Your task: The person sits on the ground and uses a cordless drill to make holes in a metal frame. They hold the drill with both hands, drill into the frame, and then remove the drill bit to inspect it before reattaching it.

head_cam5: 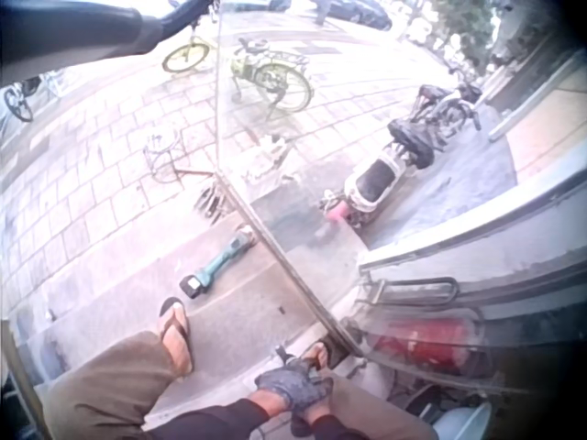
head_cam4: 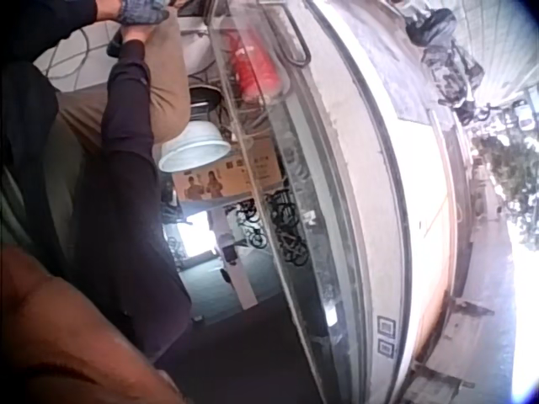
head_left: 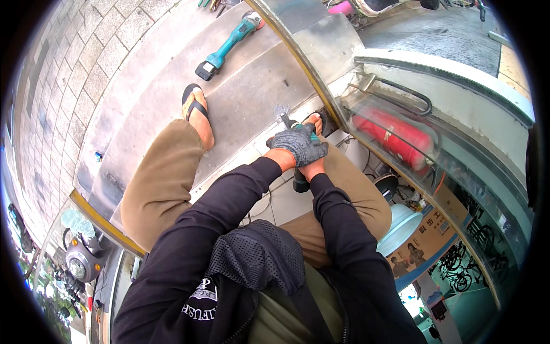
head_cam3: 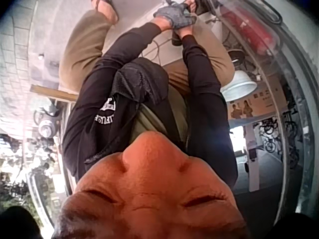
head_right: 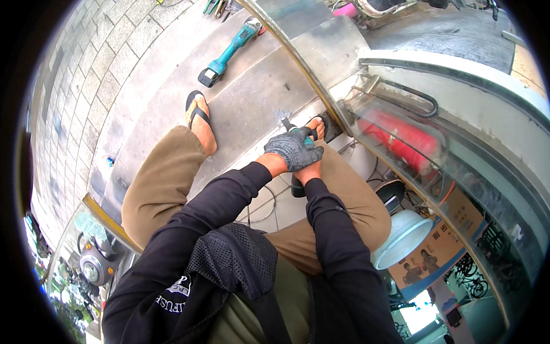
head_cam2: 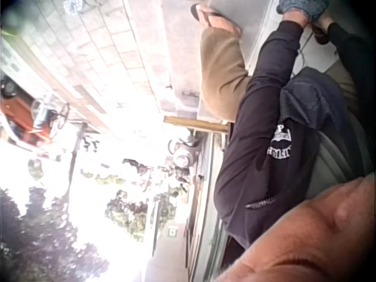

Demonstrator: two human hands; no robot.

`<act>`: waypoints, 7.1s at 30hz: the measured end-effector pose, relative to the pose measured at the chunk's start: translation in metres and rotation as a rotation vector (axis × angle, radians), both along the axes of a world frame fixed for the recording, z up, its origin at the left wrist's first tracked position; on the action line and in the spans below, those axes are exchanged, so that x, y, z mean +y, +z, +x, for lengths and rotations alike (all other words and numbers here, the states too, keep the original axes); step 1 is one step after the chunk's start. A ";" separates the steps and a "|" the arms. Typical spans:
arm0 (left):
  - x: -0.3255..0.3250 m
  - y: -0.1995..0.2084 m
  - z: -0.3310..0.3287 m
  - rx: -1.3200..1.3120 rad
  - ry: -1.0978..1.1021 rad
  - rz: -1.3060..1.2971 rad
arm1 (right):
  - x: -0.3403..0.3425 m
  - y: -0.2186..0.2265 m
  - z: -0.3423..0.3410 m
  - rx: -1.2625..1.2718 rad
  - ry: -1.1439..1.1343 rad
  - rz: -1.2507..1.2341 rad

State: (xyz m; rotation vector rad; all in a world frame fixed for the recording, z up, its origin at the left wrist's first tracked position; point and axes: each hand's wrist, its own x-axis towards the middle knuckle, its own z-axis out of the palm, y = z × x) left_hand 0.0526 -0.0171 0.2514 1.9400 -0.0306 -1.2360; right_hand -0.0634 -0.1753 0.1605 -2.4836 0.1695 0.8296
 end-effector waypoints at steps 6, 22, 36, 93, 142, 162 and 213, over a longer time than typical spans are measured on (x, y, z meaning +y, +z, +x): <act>0.002 -0.004 -0.001 -0.024 0.013 -0.030 | 0.005 0.005 0.004 0.081 0.094 -0.088; -0.001 -0.003 0.000 -0.007 -0.004 -0.032 | 0.007 0.019 0.007 -0.026 -0.006 0.009; 0.003 -0.003 0.001 -0.007 0.011 -0.028 | -0.003 -0.005 -0.004 -0.046 -0.023 0.048; 0.004 -0.001 0.004 0.033 -0.023 -0.049 | 0.011 0.029 0.015 0.123 -0.121 0.063; 0.001 -0.007 0.007 0.065 -0.068 -0.052 | 0.000 0.007 0.005 -0.006 -0.037 0.035; -0.005 -0.023 -0.003 -0.037 -0.024 -0.045 | 0.010 0.023 0.013 0.067 -0.112 0.089; 0.000 -0.017 -0.001 -0.025 -0.015 -0.045 | 0.008 0.015 0.007 -0.009 -0.106 0.046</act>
